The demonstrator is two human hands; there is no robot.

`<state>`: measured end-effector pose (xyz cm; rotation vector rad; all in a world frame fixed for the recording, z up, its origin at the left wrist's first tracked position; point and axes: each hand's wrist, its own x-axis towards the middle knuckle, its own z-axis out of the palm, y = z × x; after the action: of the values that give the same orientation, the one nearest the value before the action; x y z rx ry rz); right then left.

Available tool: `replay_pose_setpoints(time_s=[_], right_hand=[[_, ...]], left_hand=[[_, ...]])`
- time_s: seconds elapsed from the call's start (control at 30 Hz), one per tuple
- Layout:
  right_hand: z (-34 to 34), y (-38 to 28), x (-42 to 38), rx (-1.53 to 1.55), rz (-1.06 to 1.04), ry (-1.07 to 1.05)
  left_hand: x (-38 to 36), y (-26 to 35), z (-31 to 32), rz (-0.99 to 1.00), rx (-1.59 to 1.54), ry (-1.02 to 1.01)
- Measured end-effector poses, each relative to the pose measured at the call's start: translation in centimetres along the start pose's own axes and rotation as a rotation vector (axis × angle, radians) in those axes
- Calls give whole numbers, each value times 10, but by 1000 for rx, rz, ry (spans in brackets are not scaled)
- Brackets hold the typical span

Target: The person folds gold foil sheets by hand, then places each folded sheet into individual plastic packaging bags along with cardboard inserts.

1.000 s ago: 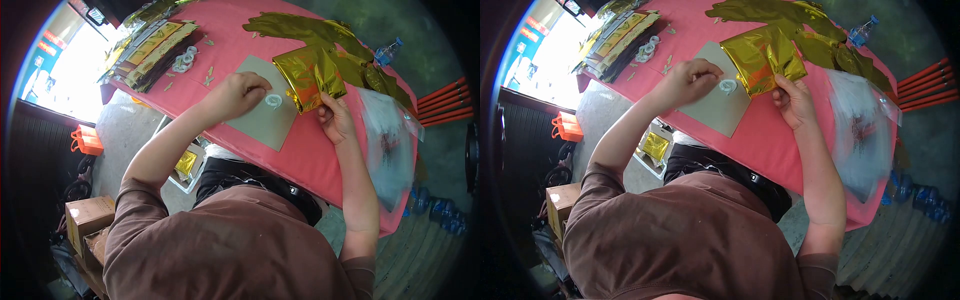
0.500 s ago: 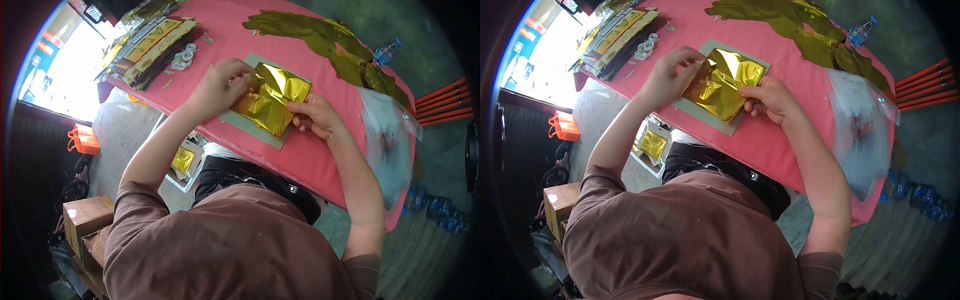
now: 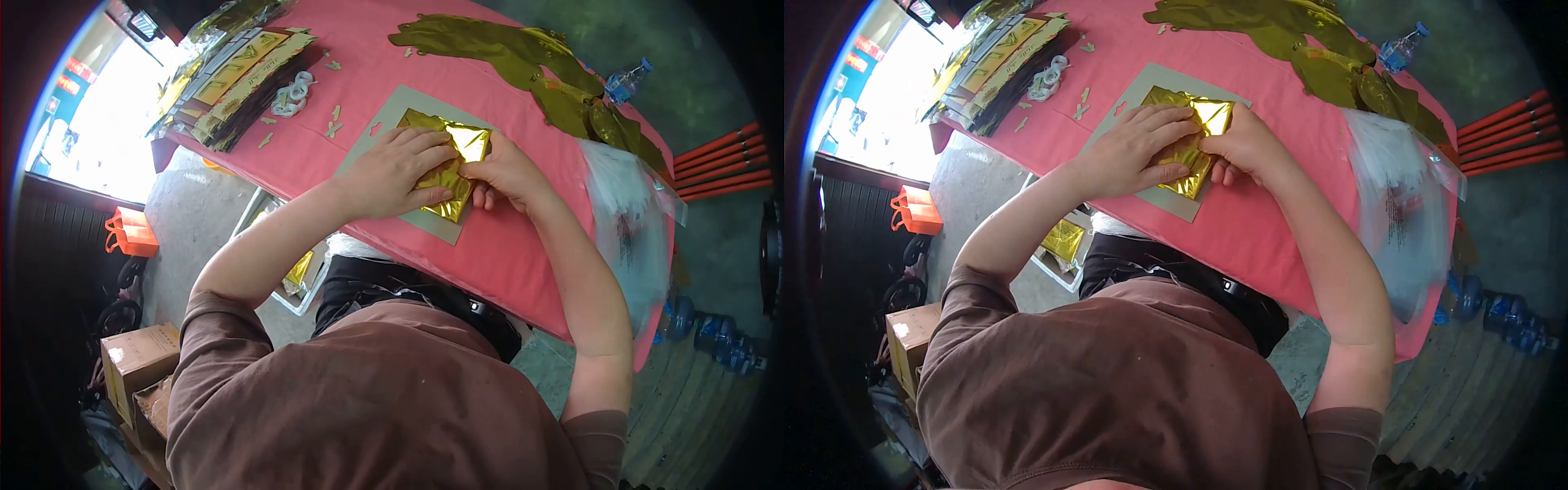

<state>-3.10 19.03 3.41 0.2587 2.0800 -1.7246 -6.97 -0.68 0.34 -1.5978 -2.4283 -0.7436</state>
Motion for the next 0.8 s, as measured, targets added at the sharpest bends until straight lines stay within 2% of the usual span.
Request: replay_pose_setpoints(time_s=[0.07,0.17,0.23,0.27,0.33,0.37,0.43,0.57,0.63,0.8], right_hand=[[-2,-1,-1,-106,-50,10],[-12,2,-9,-252,14,66],[-17,6,-14,-448,10,330],[-18,13,-15,-446,13,330],[-15,28,-15,-858,-488,563],[-11,31,-18,-857,-486,564],[5,35,-23,-972,-731,484],[17,45,-22,-1121,-663,426],[15,48,-21,-1141,-511,338],[16,47,-22,-1202,-441,320]], left_hand=[[0,1,-3,-24,7,-65],[1,2,-2,-19,38,-64],[2,0,-1,-17,48,-69],[2,1,-1,-12,56,-78],[5,2,-2,-7,54,-89],[6,2,-3,-5,56,-98],[6,-1,-1,5,65,-88],[9,-2,-1,5,38,-87],[12,-4,-1,18,42,-90],[17,-9,-4,67,43,-81]])
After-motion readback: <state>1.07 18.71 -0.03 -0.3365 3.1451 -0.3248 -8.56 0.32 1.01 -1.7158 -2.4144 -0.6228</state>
